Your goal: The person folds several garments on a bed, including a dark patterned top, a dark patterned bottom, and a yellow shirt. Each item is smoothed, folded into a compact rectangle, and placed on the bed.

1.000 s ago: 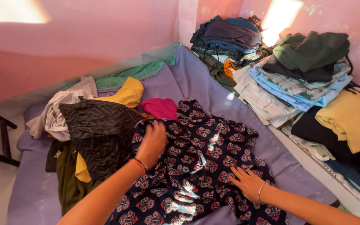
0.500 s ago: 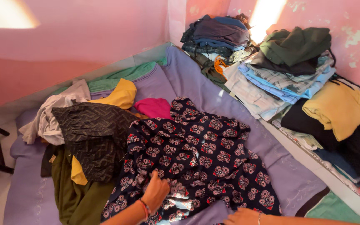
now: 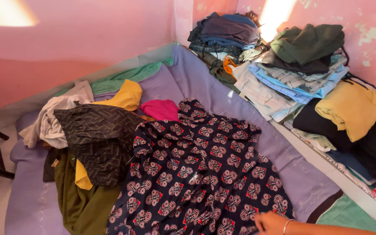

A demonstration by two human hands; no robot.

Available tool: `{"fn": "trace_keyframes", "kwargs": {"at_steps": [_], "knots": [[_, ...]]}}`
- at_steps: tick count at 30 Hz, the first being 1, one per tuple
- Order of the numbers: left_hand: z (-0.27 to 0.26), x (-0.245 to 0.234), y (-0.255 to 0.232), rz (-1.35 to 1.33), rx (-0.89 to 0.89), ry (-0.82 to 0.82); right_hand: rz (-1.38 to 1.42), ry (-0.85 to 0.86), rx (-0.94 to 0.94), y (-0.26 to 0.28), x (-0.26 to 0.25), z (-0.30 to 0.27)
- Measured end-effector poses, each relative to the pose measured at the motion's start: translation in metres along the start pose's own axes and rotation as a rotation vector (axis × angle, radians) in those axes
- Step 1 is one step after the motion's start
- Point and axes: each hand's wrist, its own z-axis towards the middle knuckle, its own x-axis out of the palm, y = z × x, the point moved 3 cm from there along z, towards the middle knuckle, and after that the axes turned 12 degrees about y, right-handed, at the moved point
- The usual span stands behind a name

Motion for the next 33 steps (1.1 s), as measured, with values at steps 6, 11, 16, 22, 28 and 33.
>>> {"fn": "trace_keyframes", "kwargs": {"at_steps": [6, 11, 16, 22, 28, 33], "knots": [[-0.01, 0.003, 0.005, -0.06, 0.03, 0.056, 0.058, -0.068, 0.024, -0.022, -0.01, 0.0], [-0.002, -0.006, 0.031, -0.1, 0.037, 0.113, 0.208, 0.312, 0.14, -0.02, -0.008, 0.003], [-0.008, -0.004, 0.046, -0.198, 0.025, 0.25, 0.396, 0.523, -0.059, -0.051, -0.056, 0.011], [0.005, -0.093, 0.159, -0.305, -0.353, 0.142, 0.591, -0.011, -0.011, -0.109, -0.17, 0.038], [-0.037, -0.166, 0.161, -0.337, -0.554, -0.242, 0.348, -0.652, 0.337, -0.111, -0.217, 0.013], [-0.048, -0.117, 0.09, -0.387, -0.416, -0.097, 0.255, -0.33, 0.299, -0.034, -0.181, -0.004]]}}
